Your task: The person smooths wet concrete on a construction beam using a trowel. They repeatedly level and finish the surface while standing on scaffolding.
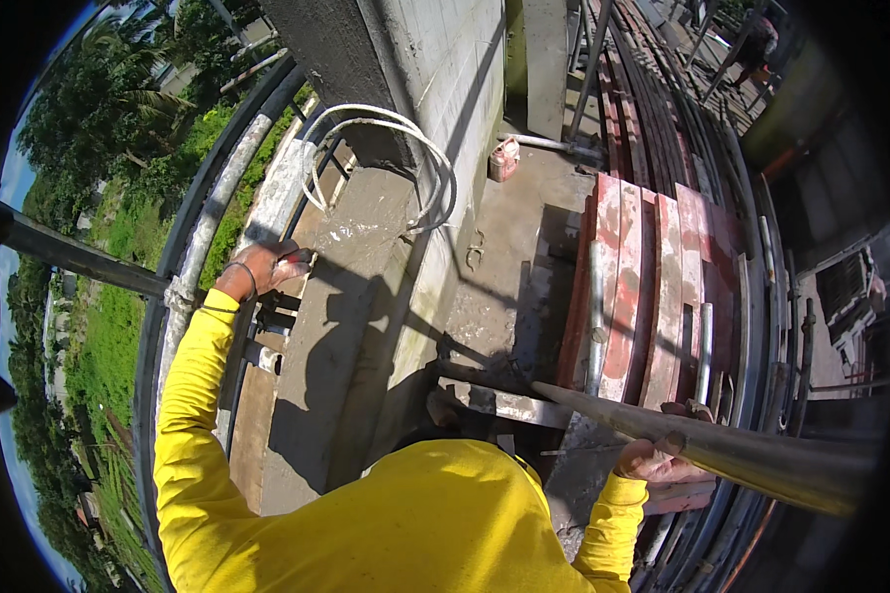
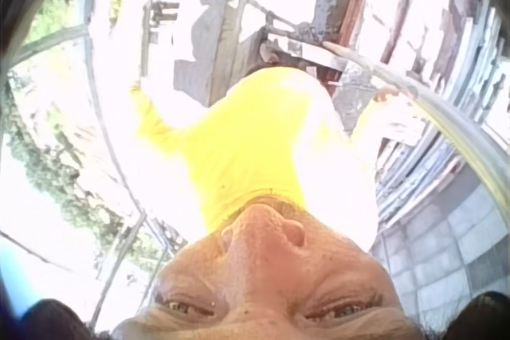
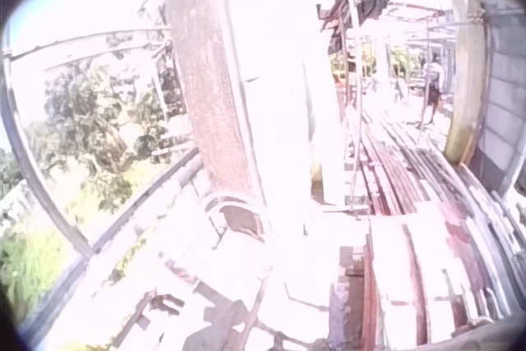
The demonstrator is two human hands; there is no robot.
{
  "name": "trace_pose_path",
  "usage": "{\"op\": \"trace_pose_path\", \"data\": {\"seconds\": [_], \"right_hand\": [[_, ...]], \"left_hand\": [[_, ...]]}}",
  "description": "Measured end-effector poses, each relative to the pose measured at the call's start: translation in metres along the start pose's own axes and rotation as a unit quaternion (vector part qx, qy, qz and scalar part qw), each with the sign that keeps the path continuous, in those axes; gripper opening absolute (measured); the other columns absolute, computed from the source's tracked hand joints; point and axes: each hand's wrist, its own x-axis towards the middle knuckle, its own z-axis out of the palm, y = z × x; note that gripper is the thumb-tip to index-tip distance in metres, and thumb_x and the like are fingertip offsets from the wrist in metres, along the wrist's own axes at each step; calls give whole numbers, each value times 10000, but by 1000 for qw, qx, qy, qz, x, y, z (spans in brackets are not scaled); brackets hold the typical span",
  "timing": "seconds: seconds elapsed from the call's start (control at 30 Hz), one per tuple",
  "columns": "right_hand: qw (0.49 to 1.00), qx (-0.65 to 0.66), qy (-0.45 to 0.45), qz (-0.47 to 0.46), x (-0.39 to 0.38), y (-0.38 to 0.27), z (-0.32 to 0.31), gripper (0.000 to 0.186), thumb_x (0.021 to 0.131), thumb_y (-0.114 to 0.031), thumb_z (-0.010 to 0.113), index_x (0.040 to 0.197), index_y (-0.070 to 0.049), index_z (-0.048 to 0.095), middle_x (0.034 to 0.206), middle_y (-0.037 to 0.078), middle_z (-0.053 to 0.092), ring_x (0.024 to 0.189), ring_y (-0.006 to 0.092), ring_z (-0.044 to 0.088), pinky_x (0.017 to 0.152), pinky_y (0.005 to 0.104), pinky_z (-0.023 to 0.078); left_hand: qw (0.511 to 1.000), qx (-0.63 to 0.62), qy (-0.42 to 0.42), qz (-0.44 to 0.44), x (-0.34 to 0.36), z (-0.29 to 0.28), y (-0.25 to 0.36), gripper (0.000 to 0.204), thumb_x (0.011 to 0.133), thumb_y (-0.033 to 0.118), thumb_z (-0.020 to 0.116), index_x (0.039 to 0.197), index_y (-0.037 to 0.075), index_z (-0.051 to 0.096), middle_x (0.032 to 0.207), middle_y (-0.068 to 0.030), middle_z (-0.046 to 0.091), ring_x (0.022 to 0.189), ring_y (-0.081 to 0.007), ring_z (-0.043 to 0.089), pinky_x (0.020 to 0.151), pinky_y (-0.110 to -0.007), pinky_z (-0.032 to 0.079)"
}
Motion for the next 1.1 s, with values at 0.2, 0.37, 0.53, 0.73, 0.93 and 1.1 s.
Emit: {"op": "trace_pose_path", "data": {"seconds": [0.2,0.37,0.53,0.73,0.93,1.1], "right_hand": [[998,-59,2,-4,1,-10,6,995,916,-661,683,1538,-10,261,1267,202,572,882,249,666,713,361,589],[997,-76,6,9,0,-13,8,1040,876,-724,685,1491,17,292,1244,198,573,891,245,661,707,358,580],[997,-72,11,-7,1,-13,11,1089,815,-785,704,1447,25,341,1197,175,580,880,232,653,714,354,559],[996,-92,-1,8,3,-17,8,1085,808,-788,710,1455,16,374,1198,169,586,887,228,645,719,354,552],[998,-52,40,5,0,-3,11,946,873,-695,711,1428,19,432,1229,168,601,893,226,649,724,350,555],[999,-28,35,8,-5,5,-1,832,884,-637,739,1339,31,541,1238,168,611,944,232,661,756,337,564]], "left_hand": [[998,-43,-50,-3,56,-7,-5,589,935,652,625,1138,103,697,1047,-223,729,1000,-429,685,884,-488,529],[995,-82,-24,46,87,-21,-9,618,932,664,613,1144,98,739,1122,-213,738,1063,-409,689,940,-482,526],[996,-70,-5,53,118,-19,-20,531,995,576,607,1087,74,754,1011,-218,743,956,-397,700,875,-460,534],[977,-175,-84,-84,111,-34,-8,595,986,610,618,1160,54,741,680,-92,637,615,-209,631,607,-393,504],[981,-115,-88,-133,74,-41,-40,701,957,659,595,1141,-6,716,770,-193,690,689,-259,637,687,-428,525],[993,-102,-44,-50,68,-33,16,701,976,675,539,1221,42,717,1192,-268,706,1131,-421,666,979,-471,509]]}}
